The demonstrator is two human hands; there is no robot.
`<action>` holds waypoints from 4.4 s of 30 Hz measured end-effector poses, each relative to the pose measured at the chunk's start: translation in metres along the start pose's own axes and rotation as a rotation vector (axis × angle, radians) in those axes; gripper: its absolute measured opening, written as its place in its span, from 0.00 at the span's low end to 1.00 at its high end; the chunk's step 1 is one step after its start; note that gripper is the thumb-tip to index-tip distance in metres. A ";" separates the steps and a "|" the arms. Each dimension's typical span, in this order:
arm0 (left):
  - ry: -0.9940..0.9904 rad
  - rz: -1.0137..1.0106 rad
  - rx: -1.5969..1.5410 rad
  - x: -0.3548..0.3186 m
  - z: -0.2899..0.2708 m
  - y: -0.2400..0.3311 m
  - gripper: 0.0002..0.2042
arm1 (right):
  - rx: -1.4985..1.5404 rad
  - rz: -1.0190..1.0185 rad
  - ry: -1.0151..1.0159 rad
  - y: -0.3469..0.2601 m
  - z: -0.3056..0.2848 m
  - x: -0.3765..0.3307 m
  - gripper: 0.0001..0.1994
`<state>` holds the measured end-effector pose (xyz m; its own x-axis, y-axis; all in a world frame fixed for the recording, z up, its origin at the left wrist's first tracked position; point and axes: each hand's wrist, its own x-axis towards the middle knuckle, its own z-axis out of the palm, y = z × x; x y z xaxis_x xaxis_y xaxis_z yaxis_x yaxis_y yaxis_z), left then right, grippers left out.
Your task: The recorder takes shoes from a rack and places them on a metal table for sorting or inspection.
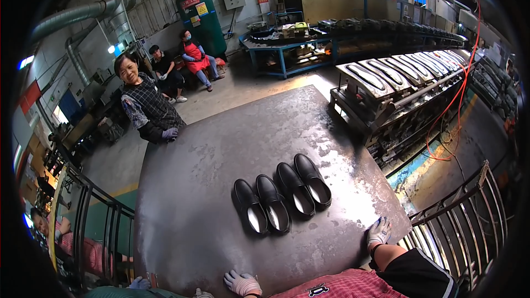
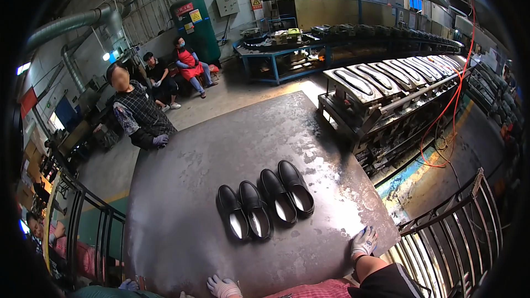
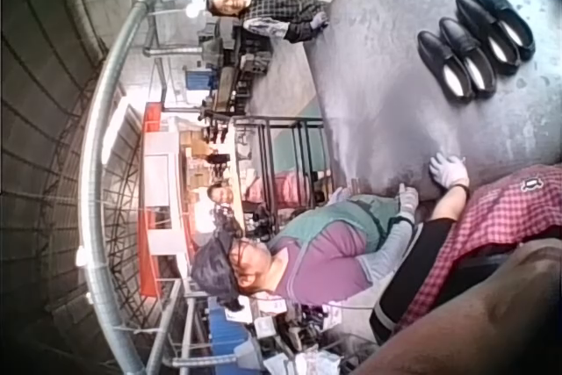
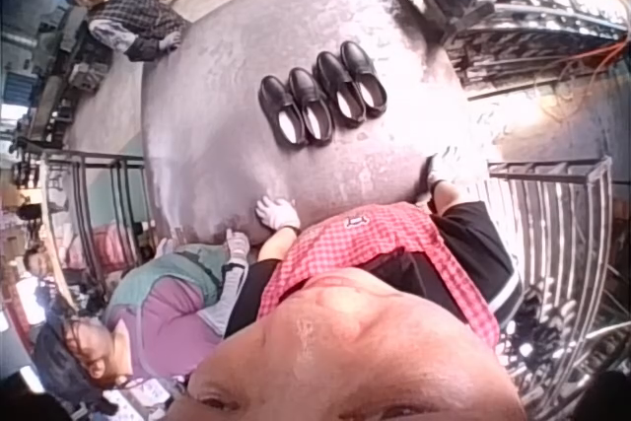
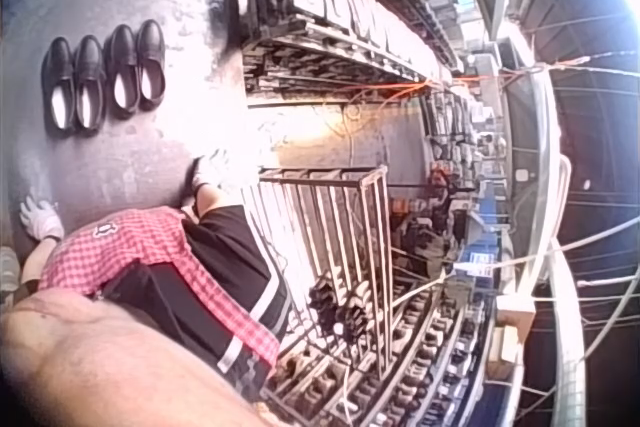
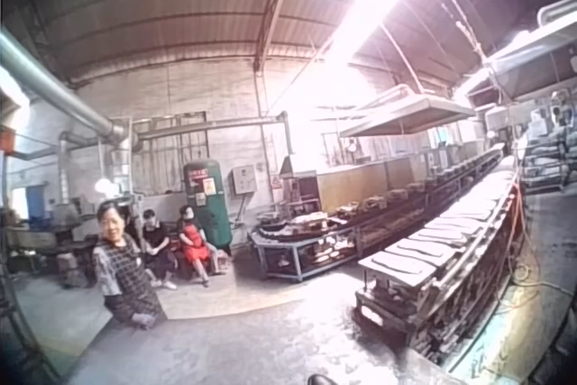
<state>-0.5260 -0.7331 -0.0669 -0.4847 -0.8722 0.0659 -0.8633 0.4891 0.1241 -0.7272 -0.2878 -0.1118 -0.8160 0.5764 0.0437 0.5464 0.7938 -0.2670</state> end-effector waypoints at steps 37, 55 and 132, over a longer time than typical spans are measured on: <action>0.013 -0.006 -0.011 -0.001 -0.006 0.004 0.24 | 0.007 -0.047 0.137 -0.001 0.001 -0.001 0.20; 0.093 -0.018 -0.047 0.007 0.017 -0.003 0.21 | 0.007 -0.037 0.083 -0.002 -0.003 -0.002 0.22; 0.025 -0.041 -0.006 0.009 0.019 -0.004 0.23 | 0.018 -0.005 0.052 -0.002 -0.004 -0.001 0.23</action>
<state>-0.5297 -0.7427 -0.0856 -0.4453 -0.8913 0.0854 -0.8814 0.4531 0.1332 -0.7269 -0.2896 -0.1073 -0.8076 0.5820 0.0945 0.5386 0.7934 -0.2835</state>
